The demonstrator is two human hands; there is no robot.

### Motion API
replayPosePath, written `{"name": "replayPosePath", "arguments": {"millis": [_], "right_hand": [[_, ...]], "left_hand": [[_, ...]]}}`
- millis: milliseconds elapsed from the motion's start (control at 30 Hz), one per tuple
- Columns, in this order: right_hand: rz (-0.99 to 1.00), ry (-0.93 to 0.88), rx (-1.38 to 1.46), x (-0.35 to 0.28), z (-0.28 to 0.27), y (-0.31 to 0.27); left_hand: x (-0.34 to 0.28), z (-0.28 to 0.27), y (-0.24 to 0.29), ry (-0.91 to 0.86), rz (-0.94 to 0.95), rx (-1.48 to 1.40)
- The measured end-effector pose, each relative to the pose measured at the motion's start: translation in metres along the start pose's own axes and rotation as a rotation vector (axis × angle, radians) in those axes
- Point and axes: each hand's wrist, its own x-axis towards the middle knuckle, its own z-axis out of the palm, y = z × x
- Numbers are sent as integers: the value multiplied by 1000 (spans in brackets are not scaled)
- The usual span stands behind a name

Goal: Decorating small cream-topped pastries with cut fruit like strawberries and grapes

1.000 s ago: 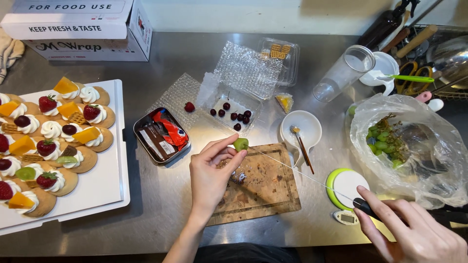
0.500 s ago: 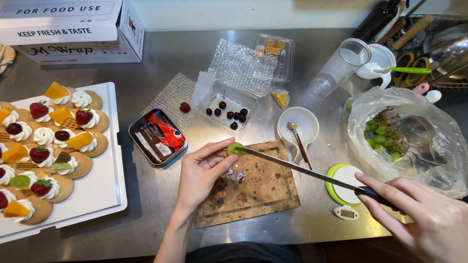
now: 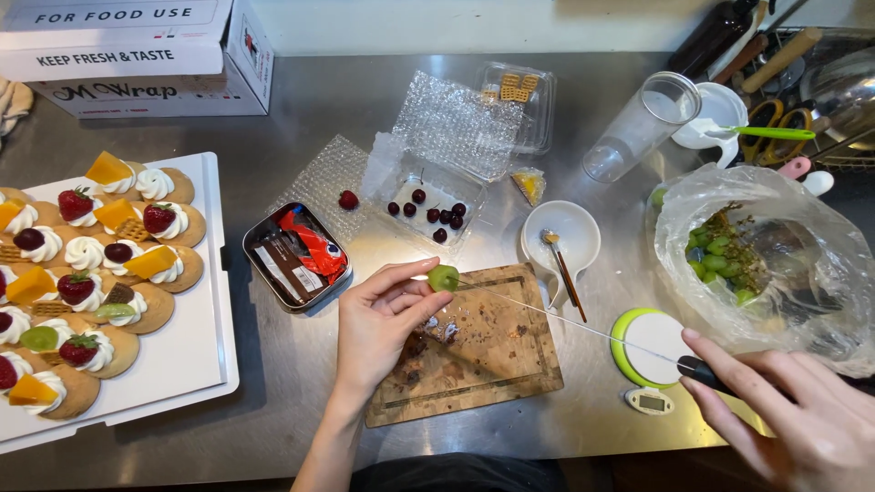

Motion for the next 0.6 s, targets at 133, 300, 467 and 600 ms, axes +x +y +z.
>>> {"name": "replayPosePath", "arguments": {"millis": [133, 300, 467, 600], "right_hand": [[-71, 70, -159, -1, -4, -12], [-56, 40, -91, 8, -12, -10], [0, -52, 159, 16, -11, 10], [106, -197, 265, 19, -2, 26]], "left_hand": [[-1, 4, 2, 63, -4, 45], [2, -4, 0, -29, -5, 18], [2, -12, 12, -132, -30, 57], [1, -13, 13, -220, -28, 12]]}}
